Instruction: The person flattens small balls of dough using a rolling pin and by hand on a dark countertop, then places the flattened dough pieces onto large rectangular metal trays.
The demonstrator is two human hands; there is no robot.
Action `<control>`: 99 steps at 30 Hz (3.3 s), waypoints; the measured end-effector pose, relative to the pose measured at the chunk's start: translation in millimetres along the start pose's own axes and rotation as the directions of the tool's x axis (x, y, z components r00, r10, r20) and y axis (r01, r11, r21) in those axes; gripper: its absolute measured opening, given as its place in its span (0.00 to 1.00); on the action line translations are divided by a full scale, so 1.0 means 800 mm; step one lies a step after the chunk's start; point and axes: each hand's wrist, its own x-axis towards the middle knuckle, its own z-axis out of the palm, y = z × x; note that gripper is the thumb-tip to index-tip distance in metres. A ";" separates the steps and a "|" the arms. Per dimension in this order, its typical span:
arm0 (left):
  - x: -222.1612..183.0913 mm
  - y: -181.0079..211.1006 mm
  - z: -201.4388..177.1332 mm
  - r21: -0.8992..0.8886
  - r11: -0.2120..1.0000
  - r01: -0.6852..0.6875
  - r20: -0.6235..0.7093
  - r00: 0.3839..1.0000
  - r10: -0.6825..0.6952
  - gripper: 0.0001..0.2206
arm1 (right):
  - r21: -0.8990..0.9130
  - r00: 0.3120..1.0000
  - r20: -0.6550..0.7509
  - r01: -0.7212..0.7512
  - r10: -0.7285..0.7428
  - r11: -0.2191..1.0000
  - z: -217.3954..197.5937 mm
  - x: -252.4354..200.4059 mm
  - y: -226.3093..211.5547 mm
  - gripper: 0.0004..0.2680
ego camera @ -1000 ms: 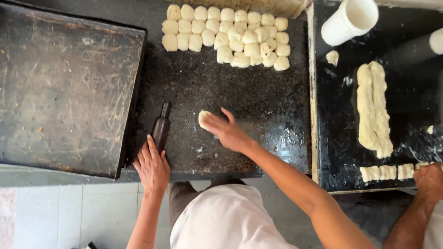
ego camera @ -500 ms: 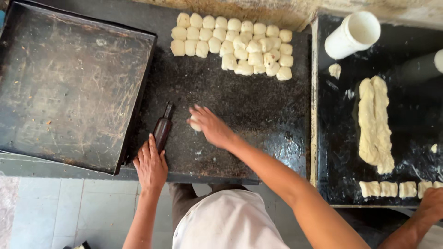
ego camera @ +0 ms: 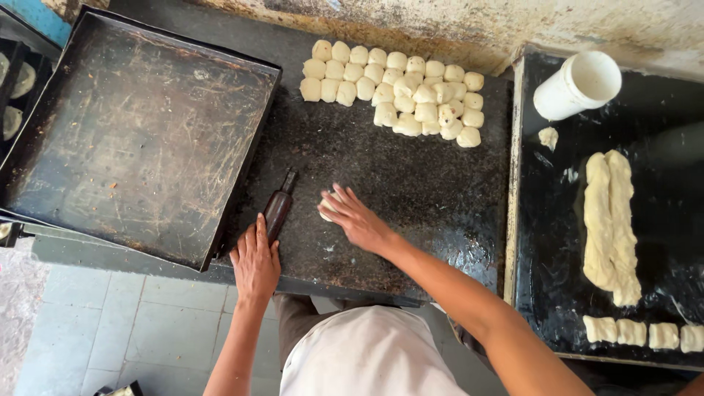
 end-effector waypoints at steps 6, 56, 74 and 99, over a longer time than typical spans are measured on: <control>-0.017 0.015 -0.005 0.070 0.988 0.136 -0.017 0.991 -0.135 0.28 | 0.398 0.977 0.069 -0.213 0.202 0.892 -0.033 -0.033 -0.060 0.36; -0.003 -0.040 0.023 -0.218 0.971 0.101 0.112 0.991 -0.078 0.21 | 0.899 0.995 0.101 -0.101 0.023 0.426 -0.030 0.220 -0.173 0.10; 0.010 -0.049 0.000 -0.045 0.994 -0.103 0.123 0.987 0.108 0.23 | 0.381 0.919 -0.139 -0.294 0.369 0.876 -0.065 0.113 -0.089 0.10; 0.006 -0.002 -0.015 0.024 0.999 0.023 -0.021 1.000 -0.022 0.25 | 0.106 0.848 -0.083 -0.514 0.523 0.851 -0.022 -0.025 0.009 0.16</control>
